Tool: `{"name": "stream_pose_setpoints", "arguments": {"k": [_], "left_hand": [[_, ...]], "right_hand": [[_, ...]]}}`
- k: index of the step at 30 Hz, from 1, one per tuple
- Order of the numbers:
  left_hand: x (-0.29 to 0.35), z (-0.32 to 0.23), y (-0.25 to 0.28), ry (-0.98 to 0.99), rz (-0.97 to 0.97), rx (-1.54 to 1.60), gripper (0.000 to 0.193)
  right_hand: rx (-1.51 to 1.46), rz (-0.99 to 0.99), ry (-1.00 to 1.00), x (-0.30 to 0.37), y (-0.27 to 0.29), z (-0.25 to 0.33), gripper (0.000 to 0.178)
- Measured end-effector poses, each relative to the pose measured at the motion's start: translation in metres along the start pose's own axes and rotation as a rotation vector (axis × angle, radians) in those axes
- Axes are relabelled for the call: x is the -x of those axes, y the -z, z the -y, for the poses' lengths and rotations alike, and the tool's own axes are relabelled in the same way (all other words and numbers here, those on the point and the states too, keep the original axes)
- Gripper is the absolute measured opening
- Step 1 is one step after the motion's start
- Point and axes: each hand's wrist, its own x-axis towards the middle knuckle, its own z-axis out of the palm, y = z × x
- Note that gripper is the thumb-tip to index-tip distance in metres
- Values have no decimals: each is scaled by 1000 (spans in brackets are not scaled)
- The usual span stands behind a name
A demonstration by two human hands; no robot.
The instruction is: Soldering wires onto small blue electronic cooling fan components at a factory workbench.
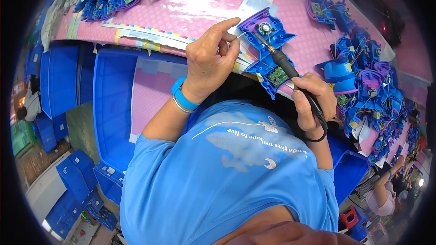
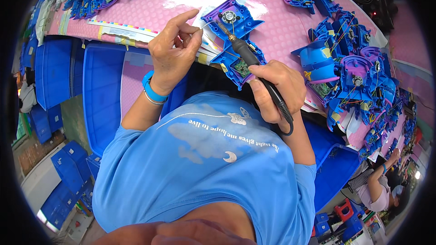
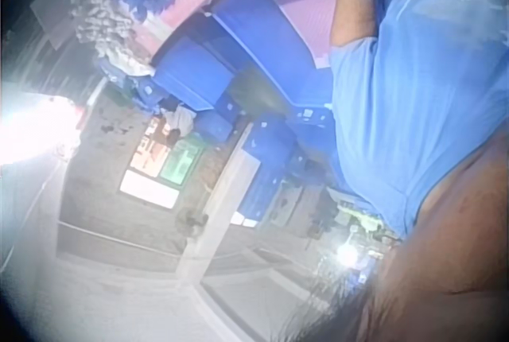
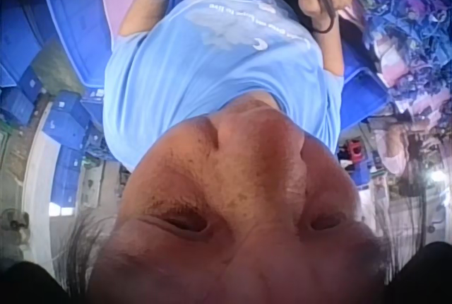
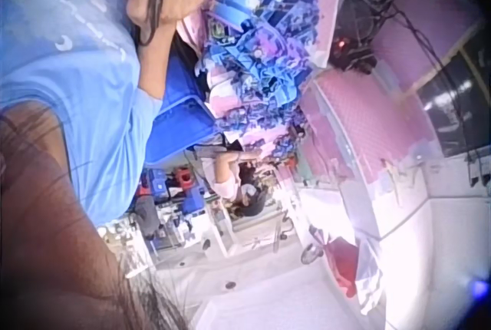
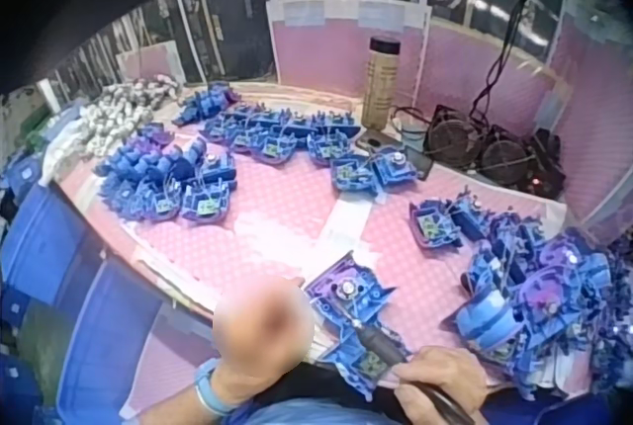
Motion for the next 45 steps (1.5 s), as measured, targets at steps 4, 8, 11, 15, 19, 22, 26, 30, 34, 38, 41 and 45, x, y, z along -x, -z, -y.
{"name": "stream_pose_setpoints", "arguments": {"k": [4, 8, 11, 15, 19, 22, 26, 30, 34, 38, 41, 45], "left_hand": [[-1, 2, -3, 4, 6, 9, 45], [-3, 3, -7, 34, 35, 16, 43], [-4, 4, -6, 51, 20, 58, 41], [-2, 9, 6, 233, 50, 236, 33], [0, 20, 16, -106, 169, 44, 31], [1, 25, 13, -306, 252, -23, 29], [0, 22, 16, -400, 276, -178, 31], [-5, 18, 16, -536, 195, -208, 29], [-12, 18, 12, -628, 148, -202, 28], [-15, 21, 8, -596, 165, -221, 24], [-14, 21, 7, -549, 198, -222, 22], [-14, 22, 7, -549, 188, -213, 21]], "right_hand": [[-3, -3, 9, -1, -1, -1, 22], [-17, -11, -2, -2, -1, 0, 22], [7, -6, 5, -3, 0, 1, 22], [23, -1, 22, -3, 1, 2, 22], [2, 8, -2, -2, 1, 2, 22], [-48, -3, 4, -1, 2, 1, 23], [-72, -12, 8, 0, 3, 1, 23], [-85, -6, 19, 1, 4, 2, 23], [-83, -11, 11, 0, 2, 1, 22], [-76, -12, 2, 0, 1, 1, 21], [-66, 0, 3, 0, 1, 0, 21], [-55, 7, 19, -1, 1, -2, 21]]}}
